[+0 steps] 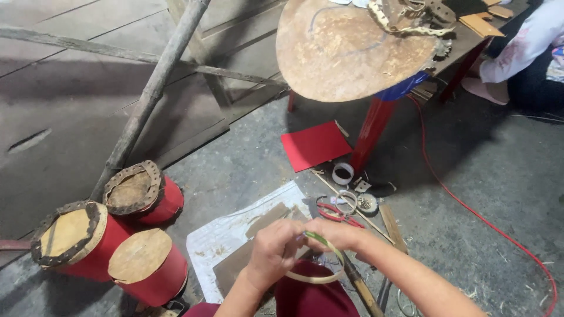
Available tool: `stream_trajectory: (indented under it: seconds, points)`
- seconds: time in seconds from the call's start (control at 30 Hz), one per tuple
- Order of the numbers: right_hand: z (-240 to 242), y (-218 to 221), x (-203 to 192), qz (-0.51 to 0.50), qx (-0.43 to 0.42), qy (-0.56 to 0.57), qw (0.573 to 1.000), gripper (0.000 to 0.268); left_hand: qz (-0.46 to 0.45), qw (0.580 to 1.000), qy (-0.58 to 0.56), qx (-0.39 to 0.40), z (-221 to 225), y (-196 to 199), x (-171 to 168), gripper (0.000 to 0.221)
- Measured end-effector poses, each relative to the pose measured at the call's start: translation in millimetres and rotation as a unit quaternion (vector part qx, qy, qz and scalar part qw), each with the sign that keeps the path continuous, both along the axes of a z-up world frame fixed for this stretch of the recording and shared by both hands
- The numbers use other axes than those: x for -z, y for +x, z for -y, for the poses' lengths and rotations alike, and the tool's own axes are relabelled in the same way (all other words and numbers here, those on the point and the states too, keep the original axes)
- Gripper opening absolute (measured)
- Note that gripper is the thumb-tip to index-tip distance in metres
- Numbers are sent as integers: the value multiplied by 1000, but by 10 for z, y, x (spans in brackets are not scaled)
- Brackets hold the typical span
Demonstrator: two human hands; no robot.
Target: Shaving thin strips of bamboo and wrapping them around a wooden drum frame to reinforce the rim.
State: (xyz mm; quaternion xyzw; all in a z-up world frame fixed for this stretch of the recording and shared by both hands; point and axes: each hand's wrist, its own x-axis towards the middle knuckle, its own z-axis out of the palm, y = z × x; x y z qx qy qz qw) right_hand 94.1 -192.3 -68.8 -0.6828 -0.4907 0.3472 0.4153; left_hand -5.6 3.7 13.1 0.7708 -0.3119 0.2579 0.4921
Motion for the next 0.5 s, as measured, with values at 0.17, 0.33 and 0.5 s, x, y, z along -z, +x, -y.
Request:
stream_trajectory:
  seconds: [0.17,0.33,0.5]
  points:
    - [292,-224,-892,132,533,56,834,34,-59,983,52,-165,-97,54,216,21]
    - [-141,-1099,-684,188,448,81,870,34,-28,975,84,-205,-22,74,150,12]
    - [-660,-1160,-471,-259,476,183,820,48,-16,955,113,-274,30,24,100,9]
